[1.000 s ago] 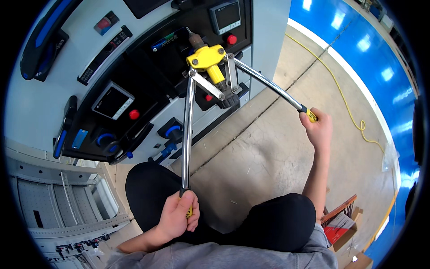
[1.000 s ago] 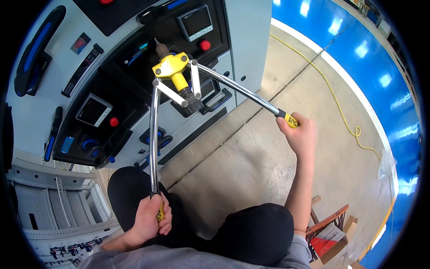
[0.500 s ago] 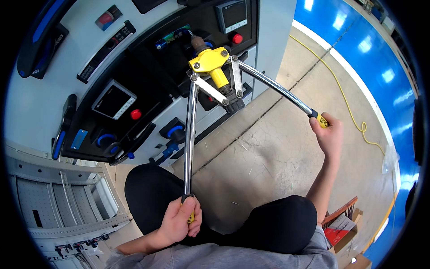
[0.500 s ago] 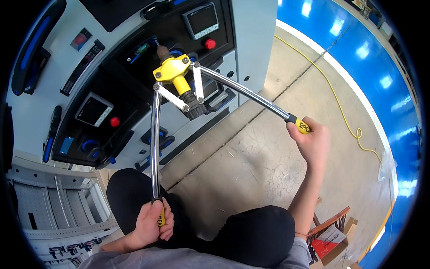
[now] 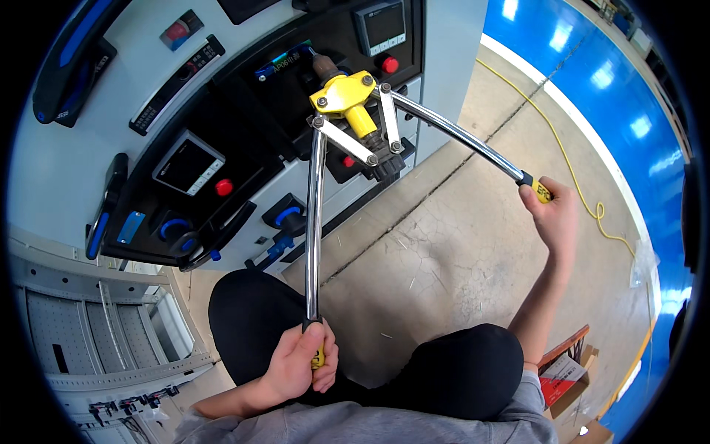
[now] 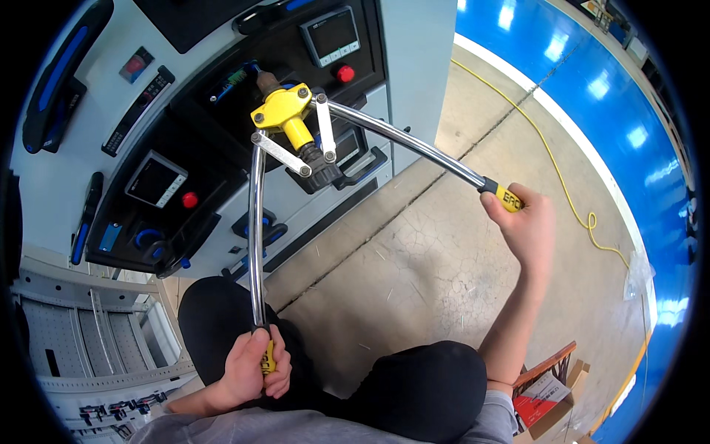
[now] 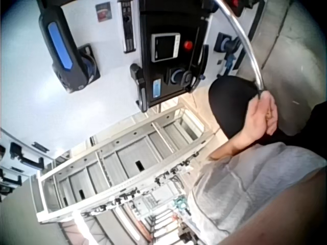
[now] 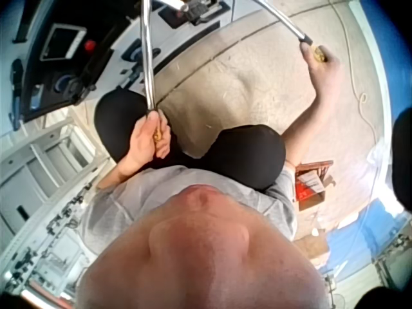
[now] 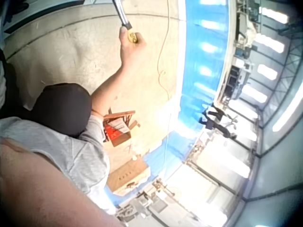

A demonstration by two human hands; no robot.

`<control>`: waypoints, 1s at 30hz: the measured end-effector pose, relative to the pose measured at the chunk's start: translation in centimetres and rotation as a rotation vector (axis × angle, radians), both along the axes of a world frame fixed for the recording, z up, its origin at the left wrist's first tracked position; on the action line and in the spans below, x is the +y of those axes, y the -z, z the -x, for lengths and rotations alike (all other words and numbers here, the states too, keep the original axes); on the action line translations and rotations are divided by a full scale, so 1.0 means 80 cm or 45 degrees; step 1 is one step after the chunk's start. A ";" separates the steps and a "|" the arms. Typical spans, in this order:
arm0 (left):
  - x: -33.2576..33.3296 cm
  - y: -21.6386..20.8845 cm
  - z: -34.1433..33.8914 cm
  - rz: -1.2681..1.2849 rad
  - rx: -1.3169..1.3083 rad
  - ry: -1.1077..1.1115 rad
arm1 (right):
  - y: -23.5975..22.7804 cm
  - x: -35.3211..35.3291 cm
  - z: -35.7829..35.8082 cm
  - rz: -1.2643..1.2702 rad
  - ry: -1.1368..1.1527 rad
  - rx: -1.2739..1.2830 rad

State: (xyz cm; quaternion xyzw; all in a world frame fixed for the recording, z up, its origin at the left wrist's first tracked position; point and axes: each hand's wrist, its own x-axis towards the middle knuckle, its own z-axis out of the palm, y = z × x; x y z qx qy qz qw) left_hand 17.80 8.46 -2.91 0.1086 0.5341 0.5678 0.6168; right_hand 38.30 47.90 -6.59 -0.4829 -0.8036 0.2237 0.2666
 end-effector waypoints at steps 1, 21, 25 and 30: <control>0.000 -0.006 -0.001 -0.011 -0.072 0.007 | -0.012 -0.001 -0.001 0.020 -0.017 0.001; -0.039 -0.153 0.088 0.360 -0.196 0.003 | -0.220 0.177 0.056 0.027 -0.136 1.937; -0.007 -0.161 0.056 0.781 1.474 -0.120 | -0.200 0.192 0.090 0.148 0.015 2.118; 0.016 -0.160 0.044 0.763 1.458 -0.199 | -0.214 0.232 0.120 0.073 0.056 2.015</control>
